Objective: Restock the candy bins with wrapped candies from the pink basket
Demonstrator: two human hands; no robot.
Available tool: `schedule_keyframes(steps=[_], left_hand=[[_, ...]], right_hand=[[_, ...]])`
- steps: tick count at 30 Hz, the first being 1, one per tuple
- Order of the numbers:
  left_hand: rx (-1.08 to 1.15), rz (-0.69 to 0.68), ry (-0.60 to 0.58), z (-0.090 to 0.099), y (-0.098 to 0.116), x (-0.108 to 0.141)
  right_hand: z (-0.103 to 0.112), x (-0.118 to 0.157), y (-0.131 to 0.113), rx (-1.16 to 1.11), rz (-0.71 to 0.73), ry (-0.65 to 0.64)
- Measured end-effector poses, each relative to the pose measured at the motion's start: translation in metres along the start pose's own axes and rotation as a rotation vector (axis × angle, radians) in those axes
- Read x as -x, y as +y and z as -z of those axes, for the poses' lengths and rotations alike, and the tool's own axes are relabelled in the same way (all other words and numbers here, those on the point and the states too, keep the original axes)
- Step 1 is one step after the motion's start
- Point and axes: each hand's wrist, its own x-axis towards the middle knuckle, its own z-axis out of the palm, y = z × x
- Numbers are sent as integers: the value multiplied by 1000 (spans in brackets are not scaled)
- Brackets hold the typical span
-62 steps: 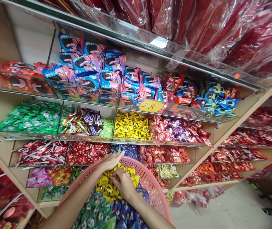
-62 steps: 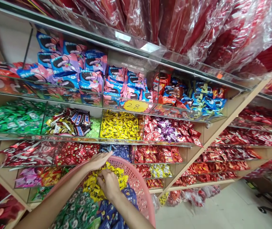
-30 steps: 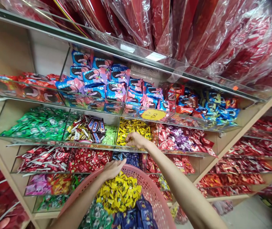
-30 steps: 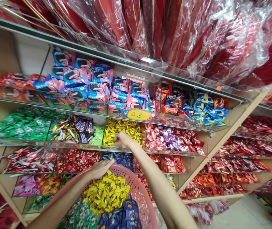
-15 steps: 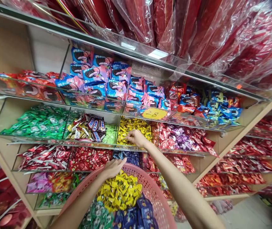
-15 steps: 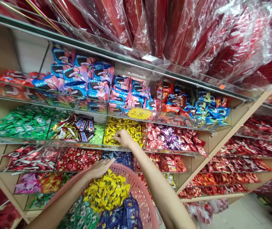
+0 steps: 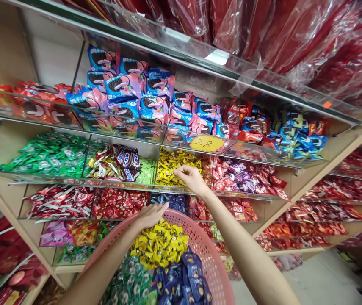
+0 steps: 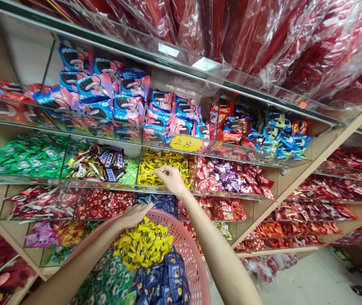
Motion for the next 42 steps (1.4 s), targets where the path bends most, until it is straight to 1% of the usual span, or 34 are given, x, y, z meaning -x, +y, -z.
schedule_keyframes(steps=[1,3,5,7,9,10,12,16,18,21,23,28,30,33,36,42], left_hand=[[-7,3,-3,1,1,0],[-27,27,-16,3,3,1],[-49,33,-28,3,4,1],[-63,5,-27,2,3,0],[-62,-17,-17,0,1,0],[-58,-12,-13,-1,0,-1],[-44,15,-3,-2,-1,-1],[-19,36,14,-3,0,-1],[-19,41,17,-3,1,-1],[-15,44,14,-2,1,0],[-16,37,9,-2,1,-1],[-13,42,12,-2,2,-1],[-9,47,12,-2,2,-1],[-1,43,21,-3,1,-1],[3,36,30,-6,-2,-3],[-3,39,28,-6,-2,-3]], right_hand=[[2,10,-5,-95,-44,-39],[3,31,-11,-243,-141,-193],[3,51,-9,-266,-208,-361],[-1,67,3,-211,-259,-494],[-7,79,21,-154,-305,-568],[-11,84,31,-134,-328,-584],[-19,92,52,-95,-363,-570],[-27,100,87,29,-378,-471],[-28,102,99,30,-371,-424],[-26,101,107,80,-351,-362],[-25,99,108,212,-323,-333],[-24,96,103,633,-275,-256],[-25,95,98,772,-264,-249],[-29,93,91,945,-238,-277],[-33,91,86,1050,-230,-328],[-41,88,87,1105,-184,-362]])
